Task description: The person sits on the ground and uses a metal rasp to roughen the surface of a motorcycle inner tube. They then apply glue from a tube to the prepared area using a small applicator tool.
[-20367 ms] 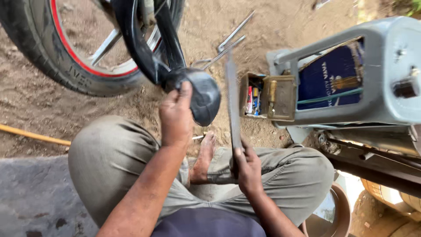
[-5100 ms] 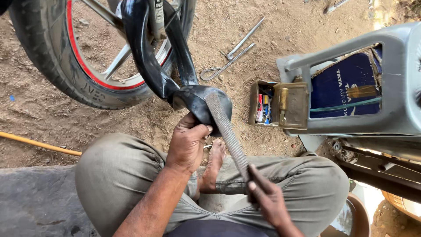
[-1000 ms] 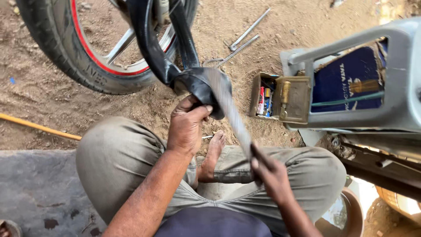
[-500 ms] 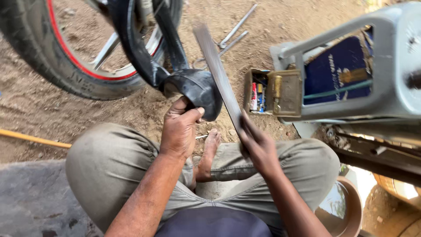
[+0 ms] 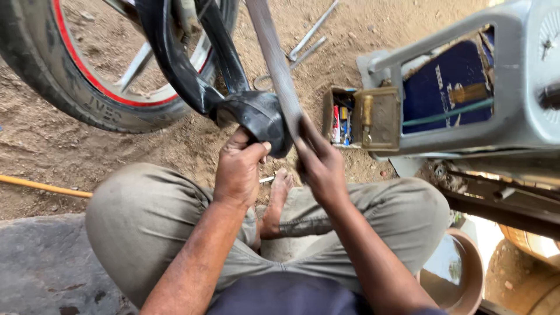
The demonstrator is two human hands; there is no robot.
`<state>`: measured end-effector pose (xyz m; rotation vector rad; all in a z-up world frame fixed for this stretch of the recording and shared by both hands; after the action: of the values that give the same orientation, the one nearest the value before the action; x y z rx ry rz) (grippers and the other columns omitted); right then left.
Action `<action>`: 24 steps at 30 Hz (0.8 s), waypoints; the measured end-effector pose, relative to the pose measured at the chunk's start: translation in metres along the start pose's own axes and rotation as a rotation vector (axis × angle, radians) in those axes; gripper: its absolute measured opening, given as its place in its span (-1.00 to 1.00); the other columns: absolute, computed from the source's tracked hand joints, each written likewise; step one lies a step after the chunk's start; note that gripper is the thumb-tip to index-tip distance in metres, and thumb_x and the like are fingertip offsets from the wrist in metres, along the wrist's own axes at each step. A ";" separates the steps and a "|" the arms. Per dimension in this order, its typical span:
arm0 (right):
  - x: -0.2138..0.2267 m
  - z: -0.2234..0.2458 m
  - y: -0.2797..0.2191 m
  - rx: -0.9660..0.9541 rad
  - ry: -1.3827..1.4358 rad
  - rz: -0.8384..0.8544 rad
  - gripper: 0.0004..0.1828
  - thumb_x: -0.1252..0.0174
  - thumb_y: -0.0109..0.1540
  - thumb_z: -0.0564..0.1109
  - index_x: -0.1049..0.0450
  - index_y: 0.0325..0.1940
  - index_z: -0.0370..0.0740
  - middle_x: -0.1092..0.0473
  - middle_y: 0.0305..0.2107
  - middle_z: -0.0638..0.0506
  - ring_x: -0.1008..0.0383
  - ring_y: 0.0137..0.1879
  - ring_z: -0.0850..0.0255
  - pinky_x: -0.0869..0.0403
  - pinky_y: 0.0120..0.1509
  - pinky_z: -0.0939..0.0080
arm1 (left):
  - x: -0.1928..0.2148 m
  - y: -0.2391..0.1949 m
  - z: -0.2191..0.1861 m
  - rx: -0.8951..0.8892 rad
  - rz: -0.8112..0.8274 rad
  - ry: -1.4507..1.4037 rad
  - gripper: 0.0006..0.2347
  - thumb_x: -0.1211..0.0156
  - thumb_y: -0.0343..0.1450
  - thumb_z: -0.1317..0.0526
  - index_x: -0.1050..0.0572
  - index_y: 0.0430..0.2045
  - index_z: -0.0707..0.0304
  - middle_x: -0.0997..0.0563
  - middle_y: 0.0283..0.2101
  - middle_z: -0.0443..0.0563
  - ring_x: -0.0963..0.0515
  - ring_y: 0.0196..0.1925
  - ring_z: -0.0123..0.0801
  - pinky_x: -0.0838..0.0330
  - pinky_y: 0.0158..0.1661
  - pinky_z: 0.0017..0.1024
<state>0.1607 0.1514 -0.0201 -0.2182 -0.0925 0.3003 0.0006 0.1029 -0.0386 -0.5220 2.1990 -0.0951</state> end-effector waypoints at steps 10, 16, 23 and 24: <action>0.025 -0.065 -0.073 -0.263 0.034 0.034 -0.36 -0.11 0.31 -0.10 -0.27 0.49 -0.24 -0.22 -0.63 0.18 -0.16 -0.59 0.44 -0.18 -0.55 0.38 | 0.002 0.002 0.009 0.088 0.014 -0.043 -0.77 -0.06 0.30 0.57 -0.61 -0.34 0.29 -0.64 -0.31 -0.12 -0.52 -0.29 -0.52 -0.42 -0.18 -0.50; -0.017 0.008 0.002 -0.044 0.129 0.062 -0.35 -0.13 0.34 -0.11 -0.23 0.52 -0.27 -0.29 -0.61 0.15 -0.19 -0.57 0.44 -0.22 -0.53 0.37 | 0.000 -0.002 -0.005 0.033 -0.005 0.040 -0.69 -0.02 0.29 0.57 -0.64 -0.23 0.29 -0.68 -0.22 -0.10 -0.57 -0.23 -0.52 -0.45 -0.11 -0.49; 0.055 -0.046 -0.076 -0.279 -0.234 0.081 -0.34 -0.15 0.28 -0.10 -0.26 0.47 -0.23 -0.35 -0.64 0.12 -0.33 -0.56 0.41 -0.32 -0.55 0.33 | 0.007 0.006 -0.008 -0.006 0.012 -0.013 -0.71 -0.05 0.31 0.57 -0.63 -0.24 0.28 -0.66 -0.22 -0.12 -0.57 -0.18 -0.50 -0.46 -0.04 -0.45; 0.053 -0.052 -0.084 -0.286 -0.168 0.069 -0.34 -0.15 0.27 -0.10 -0.26 0.47 -0.23 -0.34 -0.64 0.12 -0.31 -0.57 0.41 -0.31 -0.56 0.33 | 0.008 0.005 -0.006 -0.007 0.015 -0.038 -0.73 -0.06 0.31 0.57 -0.62 -0.26 0.28 -0.66 -0.22 -0.13 -0.56 -0.17 -0.49 -0.45 -0.03 -0.44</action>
<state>0.2414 0.0787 -0.0488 -0.4809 -0.2955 0.3733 -0.0097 0.1042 -0.0419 -0.5071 2.1664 -0.0694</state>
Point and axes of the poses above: each hand's wrist, its own y-axis towards the middle knuckle, its own x-axis out of the back of the hand, z = x × y, the point moved 8 cm from there along y, towards the middle knuckle
